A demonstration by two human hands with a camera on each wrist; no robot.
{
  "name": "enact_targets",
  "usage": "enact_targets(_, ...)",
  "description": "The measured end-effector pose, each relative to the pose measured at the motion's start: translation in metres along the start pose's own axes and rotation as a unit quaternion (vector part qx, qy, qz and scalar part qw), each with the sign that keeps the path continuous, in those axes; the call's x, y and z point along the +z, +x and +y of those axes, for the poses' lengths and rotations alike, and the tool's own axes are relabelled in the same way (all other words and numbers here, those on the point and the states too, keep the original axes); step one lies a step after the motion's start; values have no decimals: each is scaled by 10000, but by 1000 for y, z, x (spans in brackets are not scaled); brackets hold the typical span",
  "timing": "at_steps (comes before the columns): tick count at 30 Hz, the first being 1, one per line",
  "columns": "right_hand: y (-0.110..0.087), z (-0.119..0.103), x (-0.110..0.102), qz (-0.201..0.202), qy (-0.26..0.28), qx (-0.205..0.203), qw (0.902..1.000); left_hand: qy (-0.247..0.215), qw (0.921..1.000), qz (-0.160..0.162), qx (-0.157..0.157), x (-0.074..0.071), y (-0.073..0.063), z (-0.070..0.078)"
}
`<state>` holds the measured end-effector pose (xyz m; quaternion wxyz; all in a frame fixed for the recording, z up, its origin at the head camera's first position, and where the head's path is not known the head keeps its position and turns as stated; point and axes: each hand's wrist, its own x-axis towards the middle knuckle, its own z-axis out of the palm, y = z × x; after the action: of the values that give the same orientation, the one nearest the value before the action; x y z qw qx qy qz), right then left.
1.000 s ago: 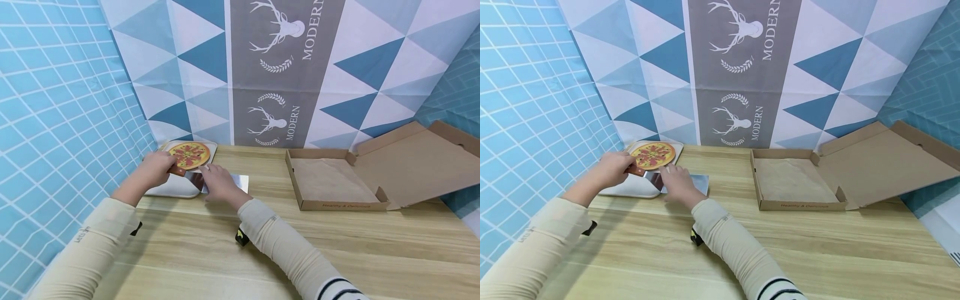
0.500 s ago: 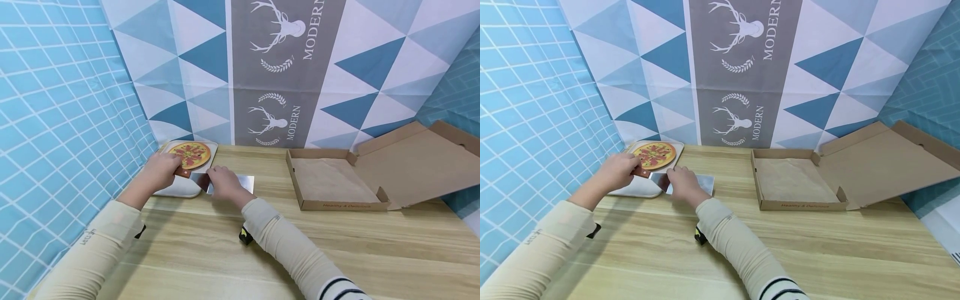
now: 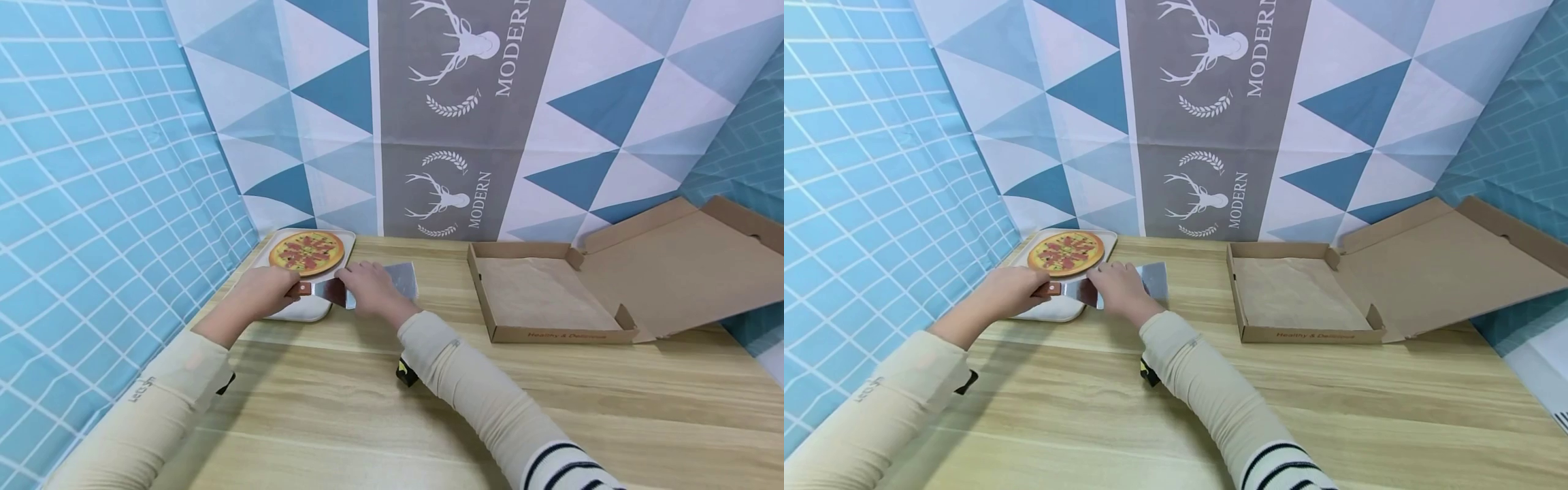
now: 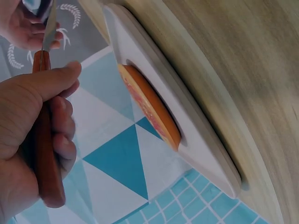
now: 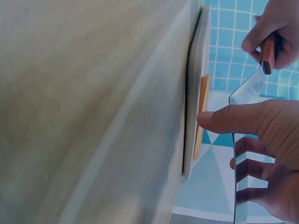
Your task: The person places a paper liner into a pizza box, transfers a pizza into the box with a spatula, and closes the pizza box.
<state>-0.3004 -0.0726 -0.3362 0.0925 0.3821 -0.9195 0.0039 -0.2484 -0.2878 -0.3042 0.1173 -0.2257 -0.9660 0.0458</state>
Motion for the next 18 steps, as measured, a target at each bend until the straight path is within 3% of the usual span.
enact_targets(6, 3, 6, -3, -186, 413, -383, 9982, -395, 9991, -118, -85, -9, -5, 1)
enact_targets(11, 3, 8, -8, -372, 574, -631, 9957, -417, 9991, -88, 5, -12, -7, -1)
enact_targets(18, 1, 7, -13, -99, 961, -551, 9938, -190, 9998, -38, -82, -16, -13, -4)
